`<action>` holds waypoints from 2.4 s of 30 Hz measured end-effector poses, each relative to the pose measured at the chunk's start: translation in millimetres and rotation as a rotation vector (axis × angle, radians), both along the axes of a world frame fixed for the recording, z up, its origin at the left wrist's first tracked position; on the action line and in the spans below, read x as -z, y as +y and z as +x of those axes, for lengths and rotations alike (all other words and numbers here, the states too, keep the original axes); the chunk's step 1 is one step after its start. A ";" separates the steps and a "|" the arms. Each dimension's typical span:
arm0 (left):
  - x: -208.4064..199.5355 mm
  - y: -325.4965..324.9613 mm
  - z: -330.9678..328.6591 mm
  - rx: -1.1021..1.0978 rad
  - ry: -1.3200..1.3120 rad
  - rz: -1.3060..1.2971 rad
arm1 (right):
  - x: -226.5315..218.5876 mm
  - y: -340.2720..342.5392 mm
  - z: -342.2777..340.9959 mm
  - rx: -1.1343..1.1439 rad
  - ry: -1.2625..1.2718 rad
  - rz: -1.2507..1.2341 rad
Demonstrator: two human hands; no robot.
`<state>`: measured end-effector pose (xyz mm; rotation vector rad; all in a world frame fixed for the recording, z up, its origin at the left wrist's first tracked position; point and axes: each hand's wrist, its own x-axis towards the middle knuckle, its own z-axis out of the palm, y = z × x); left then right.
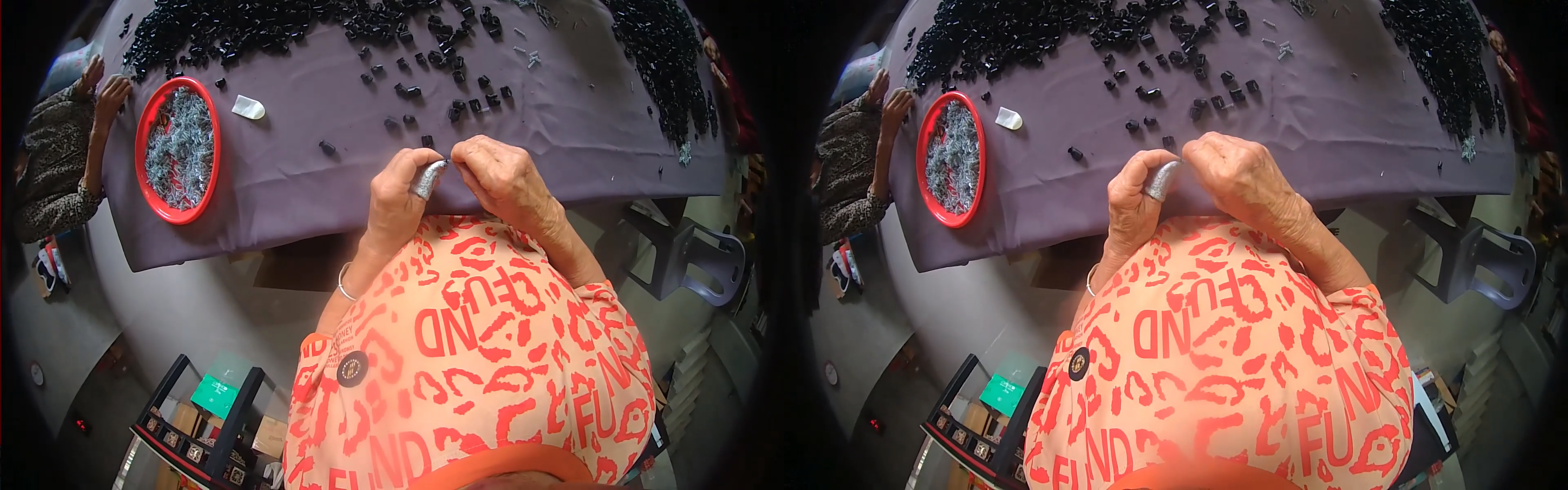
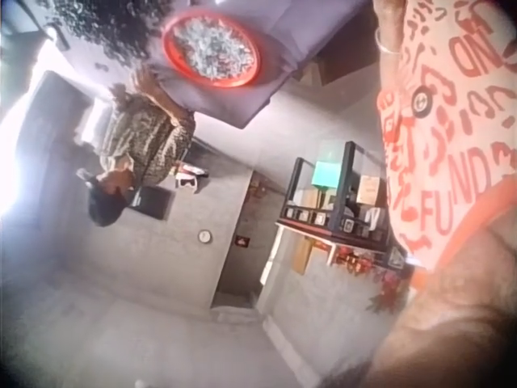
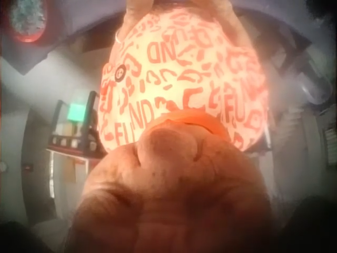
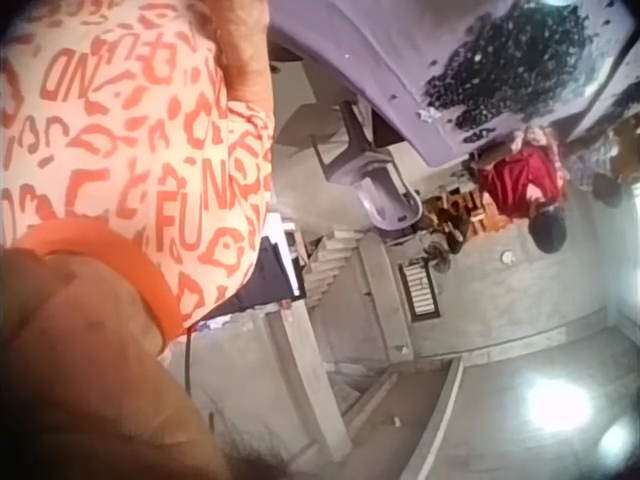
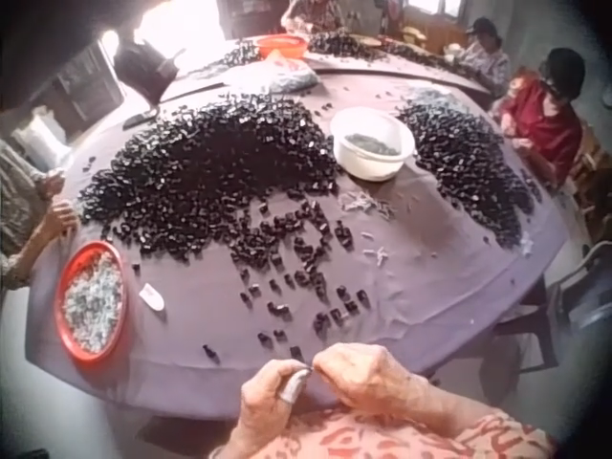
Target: The person assembles plastic components by picking up small springs and plastic pieces from the table and inserting the springs into the plastic pieces by hand.
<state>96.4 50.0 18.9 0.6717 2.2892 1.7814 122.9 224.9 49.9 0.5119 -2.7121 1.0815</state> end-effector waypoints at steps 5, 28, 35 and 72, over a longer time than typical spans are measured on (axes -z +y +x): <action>-0.1 1.7 -2.4 0.009 0.194 -0.005 | -2.4 -1.2 0.5 -0.054 -0.018 0.094; -9.4 -27.8 -2.7 -0.034 -0.563 0.421 | -1.6 -9.5 -8.2 0.184 -0.185 -0.412; -1.6 -40.2 -3.9 -0.127 -0.574 0.524 | 22.0 -35.6 -16.4 0.245 0.055 0.315; -18.4 -9.0 4.6 -0.043 -0.470 0.280 | 6.6 6.1 10.4 0.172 -0.255 -0.591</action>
